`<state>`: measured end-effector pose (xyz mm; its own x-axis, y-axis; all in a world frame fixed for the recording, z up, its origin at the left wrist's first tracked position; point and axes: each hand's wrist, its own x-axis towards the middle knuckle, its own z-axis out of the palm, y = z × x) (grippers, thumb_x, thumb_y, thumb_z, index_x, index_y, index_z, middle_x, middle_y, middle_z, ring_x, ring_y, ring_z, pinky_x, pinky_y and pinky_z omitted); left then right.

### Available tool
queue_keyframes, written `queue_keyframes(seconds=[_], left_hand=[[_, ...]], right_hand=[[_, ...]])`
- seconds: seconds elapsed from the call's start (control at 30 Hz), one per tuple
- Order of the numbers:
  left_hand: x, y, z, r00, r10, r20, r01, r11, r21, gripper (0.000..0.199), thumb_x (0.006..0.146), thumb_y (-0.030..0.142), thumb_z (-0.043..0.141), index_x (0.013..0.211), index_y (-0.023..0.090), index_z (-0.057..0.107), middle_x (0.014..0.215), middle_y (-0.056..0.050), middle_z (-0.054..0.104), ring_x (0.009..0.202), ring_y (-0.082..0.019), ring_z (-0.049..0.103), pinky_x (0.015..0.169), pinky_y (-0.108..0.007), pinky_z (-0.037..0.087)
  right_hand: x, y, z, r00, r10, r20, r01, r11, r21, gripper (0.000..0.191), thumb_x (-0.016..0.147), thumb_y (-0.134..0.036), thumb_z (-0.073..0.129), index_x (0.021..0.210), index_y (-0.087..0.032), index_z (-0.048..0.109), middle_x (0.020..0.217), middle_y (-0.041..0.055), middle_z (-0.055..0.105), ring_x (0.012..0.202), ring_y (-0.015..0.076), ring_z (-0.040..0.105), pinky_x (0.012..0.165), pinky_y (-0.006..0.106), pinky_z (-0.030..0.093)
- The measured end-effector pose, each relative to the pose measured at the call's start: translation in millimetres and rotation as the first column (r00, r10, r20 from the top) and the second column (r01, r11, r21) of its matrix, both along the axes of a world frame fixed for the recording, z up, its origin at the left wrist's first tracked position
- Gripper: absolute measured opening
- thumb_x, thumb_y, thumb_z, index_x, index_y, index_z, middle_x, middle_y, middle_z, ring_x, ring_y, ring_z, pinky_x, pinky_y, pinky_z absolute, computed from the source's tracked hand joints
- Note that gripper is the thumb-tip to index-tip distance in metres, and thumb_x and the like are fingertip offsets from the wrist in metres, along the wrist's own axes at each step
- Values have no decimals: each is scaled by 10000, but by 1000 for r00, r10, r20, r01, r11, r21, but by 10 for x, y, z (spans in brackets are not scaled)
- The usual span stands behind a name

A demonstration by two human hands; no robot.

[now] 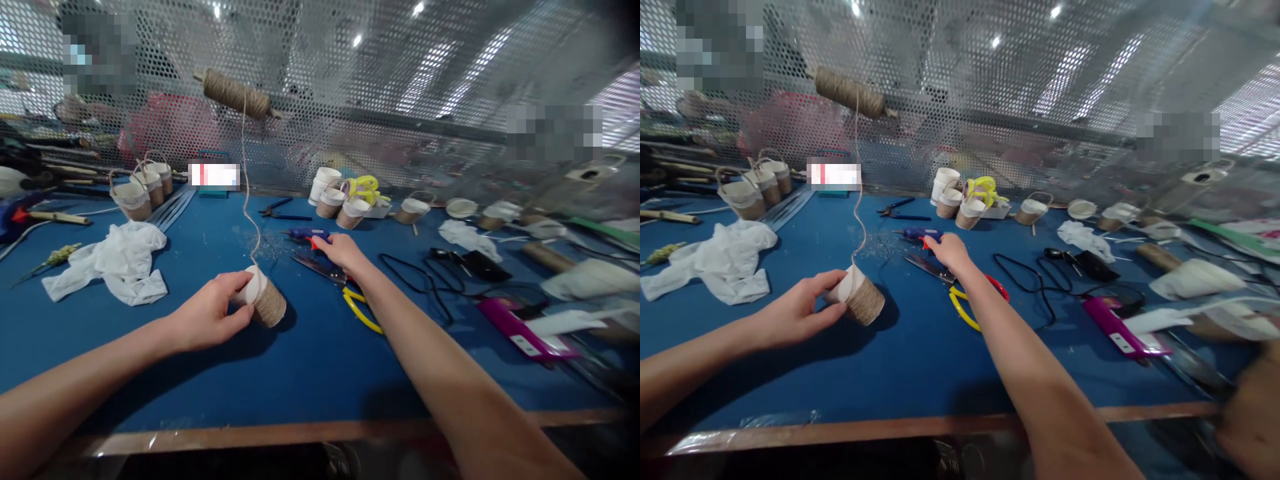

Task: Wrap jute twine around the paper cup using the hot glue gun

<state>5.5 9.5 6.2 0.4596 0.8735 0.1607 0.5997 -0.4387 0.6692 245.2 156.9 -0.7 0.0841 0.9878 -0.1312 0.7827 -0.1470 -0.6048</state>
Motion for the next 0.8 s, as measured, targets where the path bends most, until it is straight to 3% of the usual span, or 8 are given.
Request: queue_keyframes(seconds=[0.13, 0.23, 0.33, 0.43, 0.57, 0.7, 0.8], left_hand=[[-2, 5, -19, 1000, -3, 11, 2, 1000, 29, 180, 776, 177, 448, 922, 150, 549, 892, -71, 631, 798, -187, 555, 741, -323, 433], [4, 9, -17, 1000, -4, -4, 4, 999, 40, 176, 778, 187, 443, 914, 144, 545, 877, -76, 626, 800, -192, 554, 741, -325, 432], [14, 5, -9, 1000, -2, -29, 4, 999, 51, 178, 777, 206, 435, 900, 131, 540, 825, -74, 616, 757, -194, 542, 709, -329, 434], [17, -1, -5, 1000, -8, -19, 9, 999, 52, 162, 770, 205, 431, 873, 132, 533, 823, -76, 613, 751, -196, 535, 705, -337, 433], [10, 3, -3, 1000, -7, 9, 7, 1000, 21, 112, 766, 193, 435, 830, 147, 514, 864, -79, 615, 791, -201, 543, 731, -335, 422], [4, 17, 6, 998, -7, 56, 10, 999, -41, 126, 770, 180, 433, 865, 150, 510, 849, -59, 601, 757, -180, 540, 689, -298, 418], [2, 16, 10, 998, -4, 63, 8, 998, -62, 144, 772, 188, 438, 880, 136, 517, 805, -49, 578, 714, -165, 516, 659, -285, 413]], right_hand=[[-112, -107, 82, 999, 40, 30, -42, 998, 54, 301, 859, -293, 519, 1129, -159, 529, 1184, 95, 524, 1012, 215, 537, 840, 428, 447], [-315, -336, 195, 980, 193, -54, -190, 980, 52, 291, 845, -350, 522, 948, -101, 633, 1110, 152, 585, 1050, 262, 518, 894, 417, 399], [-577, -580, 264, 868, 433, -243, -447, 895, -2, 435, 859, -493, 415, 839, -151, 683, 967, 93, 672, 935, 212, 592, 816, 333, 452], [-772, -735, 269, 716, 558, -419, -603, 797, 31, 339, 852, -440, 455, 855, -182, 675, 967, 43, 682, 907, 144, 604, 787, 252, 463], [-785, -819, 269, 653, 554, -517, -562, 812, 160, 169, 770, -320, 585, 798, -159, 624, 941, 38, 657, 862, 113, 583, 786, 226, 444], [-639, -915, 321, 692, 540, -480, -464, 841, 278, 167, 722, -321, 633, 735, -155, 612, 717, -7, 610, 667, 99, 537, 660, 227, 430], [-581, -991, 343, 738, 527, -422, -414, 847, 335, 162, 727, -309, 631, 696, -154, 594, 654, -27, 574, 596, 88, 500, 595, 224, 408]])
